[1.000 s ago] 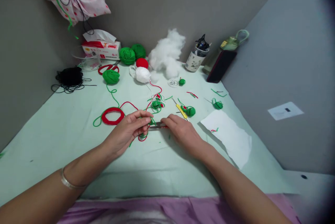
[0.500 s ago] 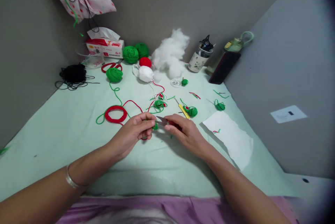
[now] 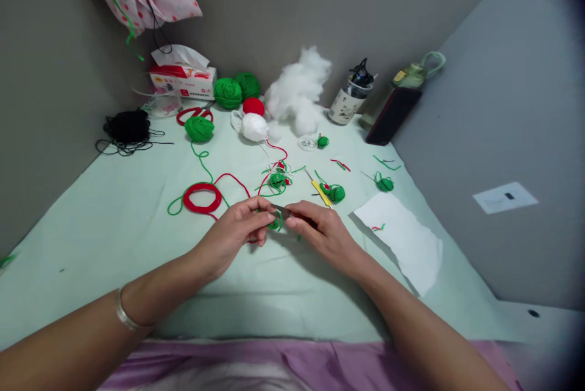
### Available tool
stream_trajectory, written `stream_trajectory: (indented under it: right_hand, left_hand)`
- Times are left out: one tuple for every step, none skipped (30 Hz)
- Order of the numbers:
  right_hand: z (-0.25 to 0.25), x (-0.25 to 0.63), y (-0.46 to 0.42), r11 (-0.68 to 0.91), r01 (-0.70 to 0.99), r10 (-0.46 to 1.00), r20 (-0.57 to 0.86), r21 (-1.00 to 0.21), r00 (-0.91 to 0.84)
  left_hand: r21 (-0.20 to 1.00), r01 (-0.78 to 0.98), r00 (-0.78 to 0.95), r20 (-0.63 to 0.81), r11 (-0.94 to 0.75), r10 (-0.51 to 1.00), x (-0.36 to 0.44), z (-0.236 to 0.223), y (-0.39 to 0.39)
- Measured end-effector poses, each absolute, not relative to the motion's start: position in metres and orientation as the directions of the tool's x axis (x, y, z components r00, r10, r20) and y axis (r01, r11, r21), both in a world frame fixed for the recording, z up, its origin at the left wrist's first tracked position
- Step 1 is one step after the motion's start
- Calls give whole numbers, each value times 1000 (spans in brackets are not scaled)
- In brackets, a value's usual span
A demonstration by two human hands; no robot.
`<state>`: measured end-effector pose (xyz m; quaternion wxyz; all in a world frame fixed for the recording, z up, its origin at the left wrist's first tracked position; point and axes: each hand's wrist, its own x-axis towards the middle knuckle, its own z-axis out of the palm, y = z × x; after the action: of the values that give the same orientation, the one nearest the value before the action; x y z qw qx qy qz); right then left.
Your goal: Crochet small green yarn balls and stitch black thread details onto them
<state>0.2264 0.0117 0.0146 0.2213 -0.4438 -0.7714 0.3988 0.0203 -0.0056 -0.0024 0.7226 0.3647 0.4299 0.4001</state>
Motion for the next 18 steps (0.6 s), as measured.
stream_trajectory:
  right_hand:
    - [15, 226, 11, 281, 494, 856, -18, -823, -516]
    - [16, 226, 11, 269, 484, 855, -24, -833, -518]
    - [16, 227, 12, 255, 477, 858, -30, -841, -512]
    - [16, 228, 13, 239, 473, 866, -34, -848, -498]
    - [16, 229, 14, 223, 473, 878, -35, -852, -478]
    - [15, 231, 16, 214, 478, 889, -33, -852, -456]
    - [15, 233, 18, 213, 490, 902, -23, -845, -432]
    - [14, 235, 19, 229, 510, 913, 0, -829, -408]
    - [12, 237, 21, 258, 538, 923, 40, -803, -383]
    - [11, 237, 22, 291, 564, 929, 89, -773, -358]
    - [10, 237, 22, 321, 574, 931, 139, -753, -338]
    - [9, 235, 22, 339, 558, 929, 177, -758, -324]
    - [9, 232, 20, 336, 508, 928, 188, -793, -321]
    - [8, 228, 19, 310, 426, 927, 170, -850, -334]
    - [8, 224, 17, 260, 325, 922, 134, -909, -362]
    - [8, 219, 15, 195, 222, 913, 94, -955, -397]
    - [9, 215, 14, 126, 131, 902, 58, -983, -428]
    - [9, 211, 13, 63, 59, 892, 29, -996, -452]
  left_hand:
    - [877, -258, 314, -321, 406, 893, 21, -3, -6]
    - [881, -254, 317, -314, 399, 895, 21, -3, -6]
    - [885, -252, 320, -306, 392, 896, 21, -3, -6]
    - [887, -251, 322, -303, 389, 897, 21, -3, -6]
    - [886, -251, 321, -305, 391, 897, 20, -3, -5]
    - [882, -251, 321, -312, 398, 894, 20, -2, -5]
    - [876, -256, 321, -321, 408, 891, 19, -2, -5]
    - [869, -265, 322, -329, 419, 887, 17, -1, -4]
    - [860, -279, 323, -334, 427, 885, 16, -1, -4]
    - [852, -298, 322, -335, 430, 886, 16, 0, -4]
    - [847, -316, 319, -330, 428, 889, 15, 1, -4]
    - [844, -330, 312, -325, 422, 893, 15, 1, -4]
    - [845, -334, 307, -321, 417, 896, 16, 2, -5]
    - [849, -331, 300, -319, 411, 899, 17, 2, -5]
    - [856, -323, 295, -315, 404, 902, 18, 2, -6]
    - [862, -315, 294, -309, 397, 904, 19, 2, -7]
    - [867, -309, 295, -302, 390, 907, 20, 2, -7]
    - [872, -304, 298, -296, 384, 908, 21, 2, -8]
